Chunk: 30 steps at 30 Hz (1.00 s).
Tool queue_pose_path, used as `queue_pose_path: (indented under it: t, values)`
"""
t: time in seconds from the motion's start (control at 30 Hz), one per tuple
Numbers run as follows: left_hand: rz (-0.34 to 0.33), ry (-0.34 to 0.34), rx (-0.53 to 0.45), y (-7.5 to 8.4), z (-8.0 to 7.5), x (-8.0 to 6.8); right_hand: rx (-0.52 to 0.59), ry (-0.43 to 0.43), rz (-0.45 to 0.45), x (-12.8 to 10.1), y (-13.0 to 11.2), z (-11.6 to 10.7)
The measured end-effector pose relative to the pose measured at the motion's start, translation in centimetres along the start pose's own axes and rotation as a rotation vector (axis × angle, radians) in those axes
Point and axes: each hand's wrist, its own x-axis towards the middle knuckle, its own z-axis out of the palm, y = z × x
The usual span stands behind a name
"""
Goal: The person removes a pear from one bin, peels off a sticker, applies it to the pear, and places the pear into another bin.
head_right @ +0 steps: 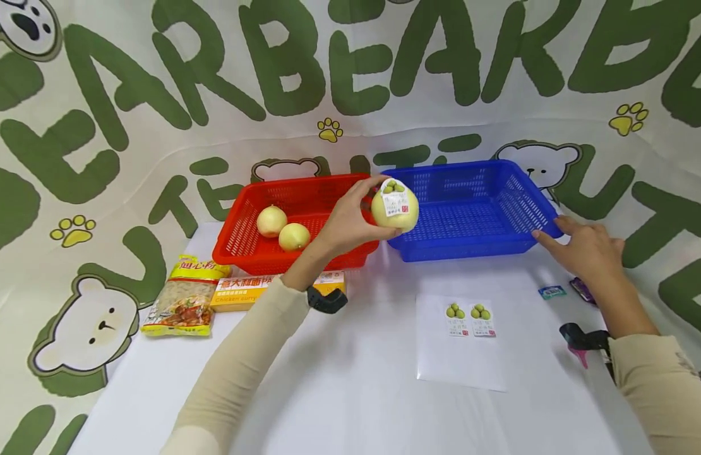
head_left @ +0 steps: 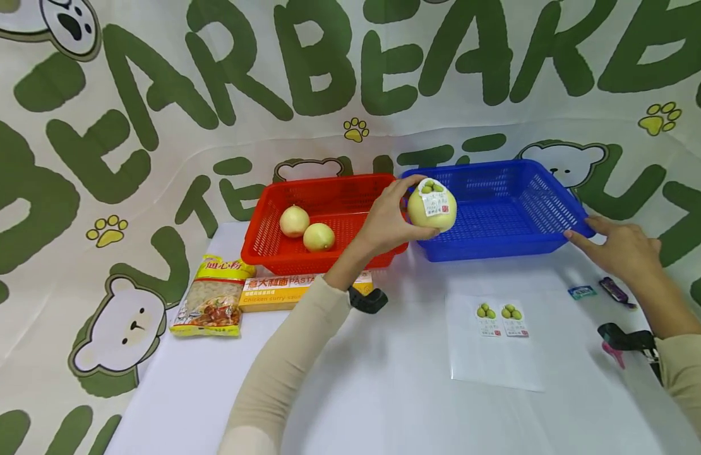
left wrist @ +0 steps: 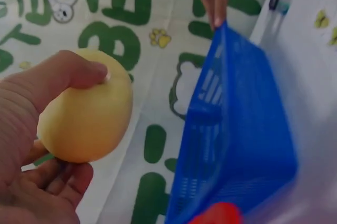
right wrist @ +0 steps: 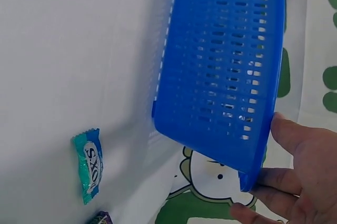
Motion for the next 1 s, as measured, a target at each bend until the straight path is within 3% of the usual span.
queue_pose_path:
  t: [0.1,0.23,0.33,0.47,0.77,1.0]
  values:
    - [-0.026,-0.026,0.000,-0.3,0.3,3.1,0.001,-0.006,-0.020,0.1,-0.2,0.1]
    - [-0.049,-0.048,0.089,-1.3,1.0,7.0,-0.019,-0.008,-0.019,0.3,-0.5,0.2]
    - [-0.063,-0.057,0.170,-2.7,1.5,10.0,-0.020,0.000,-0.022,0.6,-0.6,0.4]
    - [-0.087,-0.088,0.205,-4.8,2.7,12.9,-0.014,0.014,-0.033,0.7,-0.8,0.6]
    - [-0.113,-0.350,0.417,-7.9,6.0,15.9,-0.018,0.022,-0.046,0.5,-0.8,0.7]
    - [-0.219,-0.424,0.586,-8.2,8.1,17.1,-0.019,0.031,-0.033,0.3,-0.6,0.6]
